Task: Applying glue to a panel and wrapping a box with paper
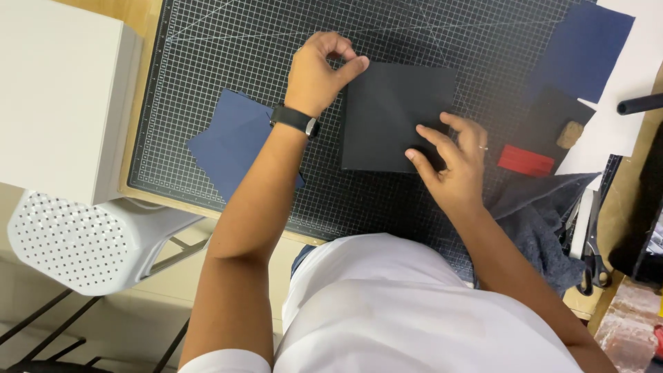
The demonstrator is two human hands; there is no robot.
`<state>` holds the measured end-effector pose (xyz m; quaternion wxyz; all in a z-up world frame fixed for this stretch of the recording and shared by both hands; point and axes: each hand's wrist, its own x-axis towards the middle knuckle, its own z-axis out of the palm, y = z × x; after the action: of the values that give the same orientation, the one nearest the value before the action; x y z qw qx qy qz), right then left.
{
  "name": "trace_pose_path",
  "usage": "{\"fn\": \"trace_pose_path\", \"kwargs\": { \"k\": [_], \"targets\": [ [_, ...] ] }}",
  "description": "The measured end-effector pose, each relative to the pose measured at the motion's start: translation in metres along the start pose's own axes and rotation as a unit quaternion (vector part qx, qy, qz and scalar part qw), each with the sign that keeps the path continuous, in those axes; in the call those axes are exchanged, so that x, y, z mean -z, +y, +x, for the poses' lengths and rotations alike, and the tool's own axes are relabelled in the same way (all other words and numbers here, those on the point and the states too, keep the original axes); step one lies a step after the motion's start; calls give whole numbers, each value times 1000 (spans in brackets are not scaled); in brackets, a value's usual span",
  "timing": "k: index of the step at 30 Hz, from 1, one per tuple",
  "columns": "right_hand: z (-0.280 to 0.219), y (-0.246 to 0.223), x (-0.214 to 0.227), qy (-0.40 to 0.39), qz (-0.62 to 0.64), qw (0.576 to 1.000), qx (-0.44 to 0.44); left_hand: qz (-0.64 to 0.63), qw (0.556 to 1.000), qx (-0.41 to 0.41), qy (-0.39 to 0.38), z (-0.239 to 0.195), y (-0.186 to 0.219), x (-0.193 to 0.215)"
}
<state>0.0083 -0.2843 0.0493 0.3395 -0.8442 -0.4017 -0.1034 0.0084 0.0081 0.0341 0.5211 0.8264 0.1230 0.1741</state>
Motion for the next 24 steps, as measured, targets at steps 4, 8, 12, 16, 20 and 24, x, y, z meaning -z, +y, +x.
{"fn": "trace_pose_path", "kwargs": {
  "k": [4,8,12,16,20,24],
  "targets": [
    [3,0,0,3,7,1000,24,-23,998,-51,-8,1,8,3],
    [6,-3,1,7,18,999,50,-47,998,-43,-17,-5,27,7],
    [7,-7,4,-4,22,998,53,8,998,1,-58,-14,30,12],
    [6,2,0,-19,14,997,70,39,996,52,-52,-32,39,11],
    [6,8,-2,-48,-14,994,92,82,991,98,-36,-52,44,7],
    [5,10,-2,-74,-14,994,84,71,988,134,-22,-62,43,5]
  ]
}}
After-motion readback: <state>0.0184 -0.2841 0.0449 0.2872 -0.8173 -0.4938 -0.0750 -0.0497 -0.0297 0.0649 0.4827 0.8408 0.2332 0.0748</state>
